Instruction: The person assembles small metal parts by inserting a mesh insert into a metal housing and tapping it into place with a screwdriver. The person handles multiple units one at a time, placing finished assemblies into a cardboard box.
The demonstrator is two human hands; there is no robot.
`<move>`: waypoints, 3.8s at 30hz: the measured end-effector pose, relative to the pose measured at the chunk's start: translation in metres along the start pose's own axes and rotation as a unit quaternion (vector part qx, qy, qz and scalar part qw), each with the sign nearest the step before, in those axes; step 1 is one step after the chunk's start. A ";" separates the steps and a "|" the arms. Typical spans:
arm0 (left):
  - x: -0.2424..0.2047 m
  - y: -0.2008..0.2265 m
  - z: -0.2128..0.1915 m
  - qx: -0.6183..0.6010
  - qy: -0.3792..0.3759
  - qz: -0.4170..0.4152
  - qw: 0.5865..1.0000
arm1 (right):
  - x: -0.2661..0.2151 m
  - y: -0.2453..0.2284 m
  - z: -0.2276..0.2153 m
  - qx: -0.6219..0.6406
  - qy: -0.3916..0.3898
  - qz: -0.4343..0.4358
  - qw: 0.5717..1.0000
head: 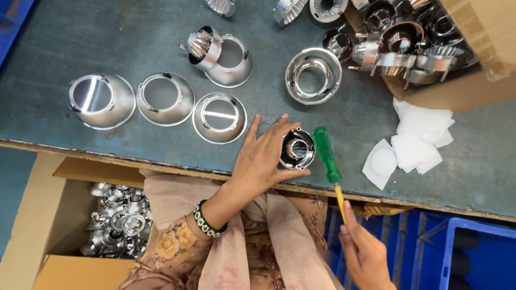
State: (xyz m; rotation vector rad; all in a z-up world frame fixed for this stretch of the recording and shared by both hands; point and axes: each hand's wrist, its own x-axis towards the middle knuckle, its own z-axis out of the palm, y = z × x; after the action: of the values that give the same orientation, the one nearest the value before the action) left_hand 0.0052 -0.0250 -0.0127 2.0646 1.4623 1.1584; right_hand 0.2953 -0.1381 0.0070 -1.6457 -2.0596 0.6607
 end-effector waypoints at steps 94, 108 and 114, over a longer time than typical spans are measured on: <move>-0.004 0.004 -0.009 -0.080 0.000 -0.060 0.995 | 0.040 -0.003 -0.019 -0.005 -0.028 -0.065 0.997; -0.156 -0.060 -0.049 -0.476 -0.038 -0.068 0.876 | 0.096 0.002 0.051 0.402 -0.027 -0.016 0.915; -0.358 -0.190 -0.086 -0.392 0.418 -0.583 0.576 | 0.130 0.004 0.057 0.352 -0.064 -0.019 0.934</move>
State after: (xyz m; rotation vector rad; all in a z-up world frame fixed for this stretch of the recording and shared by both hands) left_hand -0.2242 -0.2850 -0.2391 -0.3082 1.6038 1.6103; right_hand 0.2372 -0.0158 -0.0364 -1.1560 -1.6301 1.3307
